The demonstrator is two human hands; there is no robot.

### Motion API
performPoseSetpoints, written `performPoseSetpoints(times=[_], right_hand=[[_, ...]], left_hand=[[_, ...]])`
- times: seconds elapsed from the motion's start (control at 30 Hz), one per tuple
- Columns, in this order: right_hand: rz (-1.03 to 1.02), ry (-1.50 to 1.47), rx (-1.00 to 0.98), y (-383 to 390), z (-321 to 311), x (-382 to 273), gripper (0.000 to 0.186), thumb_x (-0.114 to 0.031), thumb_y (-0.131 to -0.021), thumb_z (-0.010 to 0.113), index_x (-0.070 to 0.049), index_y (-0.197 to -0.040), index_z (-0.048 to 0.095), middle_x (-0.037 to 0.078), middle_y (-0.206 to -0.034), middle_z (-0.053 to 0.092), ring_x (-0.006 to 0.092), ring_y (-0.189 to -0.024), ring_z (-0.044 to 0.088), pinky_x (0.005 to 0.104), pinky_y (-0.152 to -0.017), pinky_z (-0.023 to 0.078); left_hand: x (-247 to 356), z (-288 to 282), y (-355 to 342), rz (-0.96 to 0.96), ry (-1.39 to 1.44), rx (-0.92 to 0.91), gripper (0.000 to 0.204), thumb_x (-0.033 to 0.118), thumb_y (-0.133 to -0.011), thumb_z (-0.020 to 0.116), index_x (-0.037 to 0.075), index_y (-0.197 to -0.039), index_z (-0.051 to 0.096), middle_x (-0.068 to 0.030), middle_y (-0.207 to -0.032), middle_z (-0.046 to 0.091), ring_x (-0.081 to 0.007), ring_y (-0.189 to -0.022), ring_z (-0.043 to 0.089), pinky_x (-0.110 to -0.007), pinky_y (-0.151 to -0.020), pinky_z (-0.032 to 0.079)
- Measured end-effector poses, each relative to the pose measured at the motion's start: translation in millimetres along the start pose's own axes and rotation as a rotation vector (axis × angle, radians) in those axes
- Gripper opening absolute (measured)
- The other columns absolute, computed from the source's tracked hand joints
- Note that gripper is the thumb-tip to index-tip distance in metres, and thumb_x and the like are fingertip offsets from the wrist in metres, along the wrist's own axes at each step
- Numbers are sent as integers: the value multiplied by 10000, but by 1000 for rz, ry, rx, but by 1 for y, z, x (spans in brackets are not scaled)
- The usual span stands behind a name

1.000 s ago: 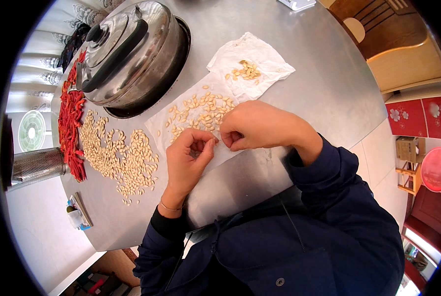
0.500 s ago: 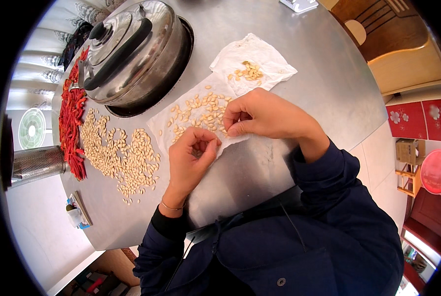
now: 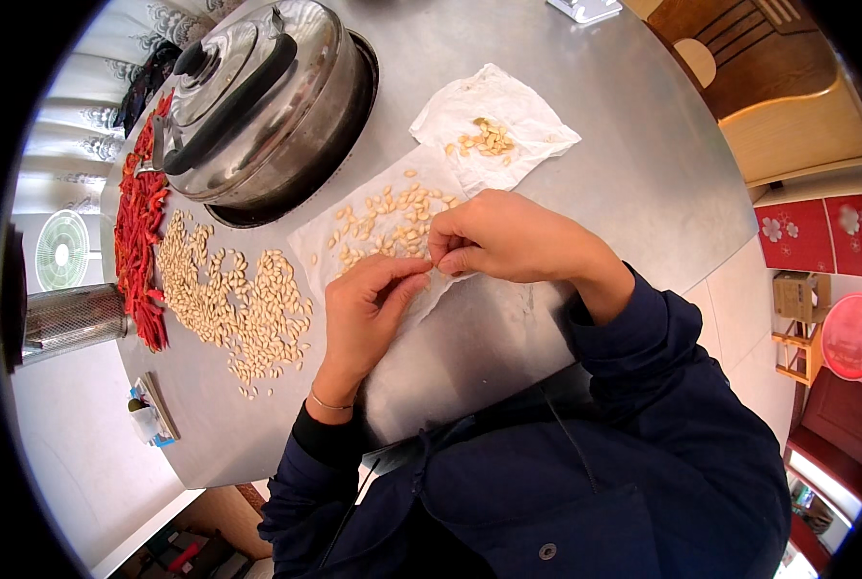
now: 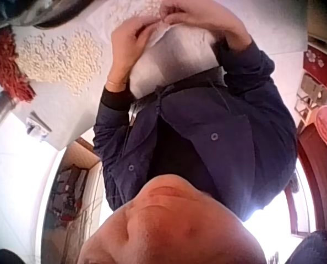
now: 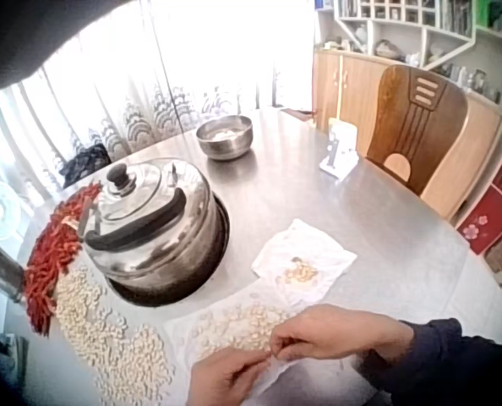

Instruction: The person sits at a table and peels pistachios by hand. They pick up individual nuts from a pile on a paper towel, remove the shells, and place the kernels into a separate pile. Dried red chilies and a metal kettle are visible on the table nearby.

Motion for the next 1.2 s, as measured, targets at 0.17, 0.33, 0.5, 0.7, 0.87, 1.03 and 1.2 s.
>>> performPoseSetpoints(times=[0.17, 0.33, 0.5, 0.7, 0.87, 1.03, 1.2], right_hand=[[-11, 23, -13, -1, 2, -2, 101, -70, -801, 672, -28, -876, 620, 99, -761, 632, 213, -701, 586, 309, -667, 463], [-63, -3, 25, -2, 5, 0, 108, -129, -815, 646, -36, -865, 620, 126, -743, 633, 268, -683, 595, 349, -641, 459], [-12, -154, 39, 1, 4, -1, 142, -115, -789, 683, -27, -878, 614, 126, -740, 637, 243, -695, 613, 331, -640, 469], [-35, 29, 21, 1, 1, -6, 127, -105, -763, 695, -25, -824, 617, 111, -710, 636, 234, -665, 622, 327, -618, 478], [-59, 60, 45, 1, 1, -6, 100, -94, -749, 682, -28, -795, 622, 101, -685, 631, 234, -638, 619, 328, -605, 478], [-71, 56, 61, 1, 1, -7, 88, -91, -737, 678, -34, -783, 629, 101, -681, 636, 235, -634, 624, 327, -601, 478], [-63, 63, 87, 0, 0, -6, 86, -96, -737, 678, -38, -782, 633, 99, -680, 638, 237, -636, 627, 327, -600, 479]], left_hand=[[3, 1, 0, 16, -50, -22, 112, 42, -753, 722, 57, -863, 701, -76, -682, 579, -225, -623, 562, -311, -567, 443], [4, 4, 0, 36, -63, -24, 106, 44, -749, 725, 56, -850, 695, -69, -667, 556, -213, -607, 552, -308, -555, 437], [4, 5, 0, 43, -43, -28, 102, 25, -766, 715, 44, -863, 691, -45, -678, 547, -145, -563, 504, -262, -522, 400], [3, 4, 0, 49, -33, -21, 96, 19, -777, 708, 37, -869, 688, -38, -674, 537, -119, -550, 479, -244, -510, 379], [4, 4, -1, 49, -13, -51, 92, 19, -783, 702, 31, -871, 680, -34, -679, 529, -104, -560, 471, -238, -513, 371], [3, 3, -1, 4, 29, -73, 80, 22, -795, 694, 32, -873, 676, -27, -698, 527, -94, -562, 456, -235, -514, 360], [3, 3, -1, 17, 15, -53, 87, 32, -807, 695, 33, -889, 667, -35, -716, 546, -100, -585, 488, -231, -533, 389]])
Point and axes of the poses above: each hand's wrist, its own y-axis away from the middle knuckle, its own z-axis out of the palm, x = y × z, the point moved 5 cm from there along -y, towards the middle knuckle
